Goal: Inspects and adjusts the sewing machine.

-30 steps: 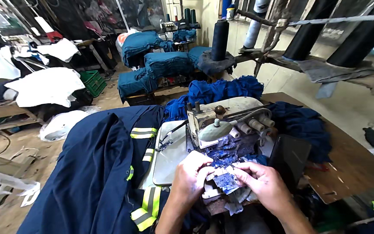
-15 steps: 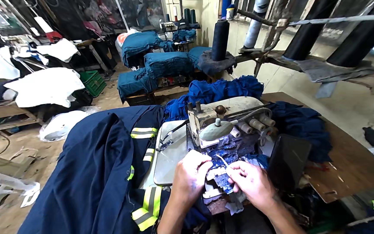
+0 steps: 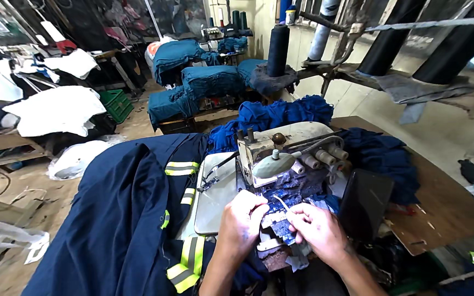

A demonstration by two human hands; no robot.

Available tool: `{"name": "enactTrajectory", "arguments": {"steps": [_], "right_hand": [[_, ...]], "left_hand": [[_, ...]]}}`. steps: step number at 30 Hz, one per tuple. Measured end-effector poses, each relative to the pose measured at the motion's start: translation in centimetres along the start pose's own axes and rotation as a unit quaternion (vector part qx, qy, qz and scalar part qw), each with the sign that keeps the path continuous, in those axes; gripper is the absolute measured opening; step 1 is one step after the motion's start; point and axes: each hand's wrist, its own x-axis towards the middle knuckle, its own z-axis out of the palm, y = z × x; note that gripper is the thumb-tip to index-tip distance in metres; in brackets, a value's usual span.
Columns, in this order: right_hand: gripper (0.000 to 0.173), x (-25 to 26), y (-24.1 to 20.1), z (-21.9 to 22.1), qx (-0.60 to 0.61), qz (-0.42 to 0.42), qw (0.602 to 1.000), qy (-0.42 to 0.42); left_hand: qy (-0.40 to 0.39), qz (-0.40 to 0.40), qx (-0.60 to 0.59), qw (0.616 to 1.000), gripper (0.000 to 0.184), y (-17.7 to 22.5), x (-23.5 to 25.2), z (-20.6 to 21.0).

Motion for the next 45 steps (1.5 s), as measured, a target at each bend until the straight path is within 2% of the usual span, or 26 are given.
{"name": "enactTrajectory", "arguments": {"steps": [45], "right_hand": [[0.014, 1.9, -1.2, 0.1, -0.018, 0.042, 0.999, 0.006]], "left_hand": [[0.004, -0.002, -0.01, 1.0, 0.009, 0.1, 0.0, 0.1]]}}
